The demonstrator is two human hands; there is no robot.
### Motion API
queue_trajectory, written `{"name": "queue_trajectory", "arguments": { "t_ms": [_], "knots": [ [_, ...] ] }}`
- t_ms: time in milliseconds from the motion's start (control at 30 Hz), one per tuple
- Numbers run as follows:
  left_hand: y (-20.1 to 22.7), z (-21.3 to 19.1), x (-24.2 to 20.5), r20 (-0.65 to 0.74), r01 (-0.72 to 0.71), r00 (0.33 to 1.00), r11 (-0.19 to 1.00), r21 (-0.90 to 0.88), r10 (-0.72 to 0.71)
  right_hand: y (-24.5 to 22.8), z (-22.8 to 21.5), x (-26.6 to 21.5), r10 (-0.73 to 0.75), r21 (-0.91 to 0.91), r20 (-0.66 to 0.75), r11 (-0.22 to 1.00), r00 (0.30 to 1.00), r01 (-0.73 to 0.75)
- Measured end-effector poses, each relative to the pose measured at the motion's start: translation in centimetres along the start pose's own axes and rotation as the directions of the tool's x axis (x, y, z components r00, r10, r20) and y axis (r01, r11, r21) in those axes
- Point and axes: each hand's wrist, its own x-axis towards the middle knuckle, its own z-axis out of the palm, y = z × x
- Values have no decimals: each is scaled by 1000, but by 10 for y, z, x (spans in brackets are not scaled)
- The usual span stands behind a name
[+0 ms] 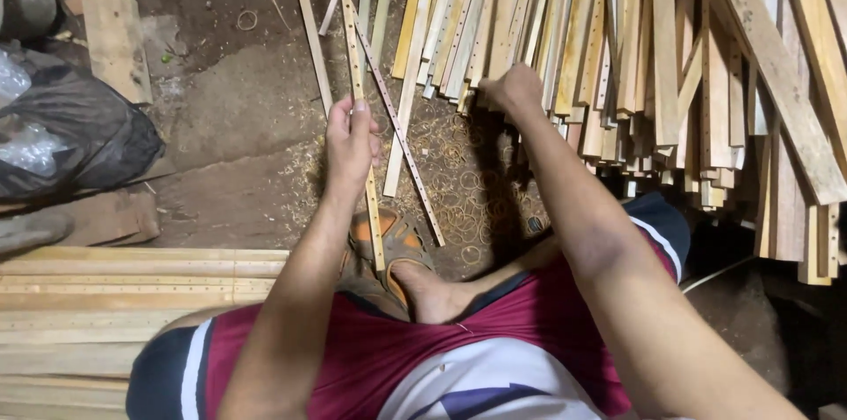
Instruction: The person sits on the floor and repeatedly picks up thin wooden strips with pre-drilled holes from a pile, inspects them, and places them into a separate stack. The person handles the strips one by one or in small groups, organizing them into a neat pile.
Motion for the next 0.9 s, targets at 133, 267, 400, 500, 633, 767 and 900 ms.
{"name": "queue_trajectory", "arguments": {
  "t_ms": [133,267,400,500,633,767,900],
  "knots": [
    [-11,-3,7,-11,30,999,1000,2,-30,2,26,-46,85,213,36,973,996,-90],
    [-13,0,7,-13,27,1000,1000,-8,-27,-11,17,-74,-32,125,116,992,993,17],
    [-13,-2,3,-9,24,1000,1000,16,-24,-12,19,-94,-97,220,132,973,986,67],
    [-11,-4,1,-23,9,1000,1000,1,-9,-34,27,-137,-53,228,168,974,984,14],
    [-12,-11,4,-32,19,999,1000,6,-19,-37,71,-177,-153,451,120,889,981,84],
    [-13,-19,5,-49,21,999,999,44,-19,-50,89,-205,-260,484,235,867,937,119],
    [-22,-27,12,-93,11,996,1000,17,-9,-90,78,-220,-245,162,445,968,861,191]
  ]
}}
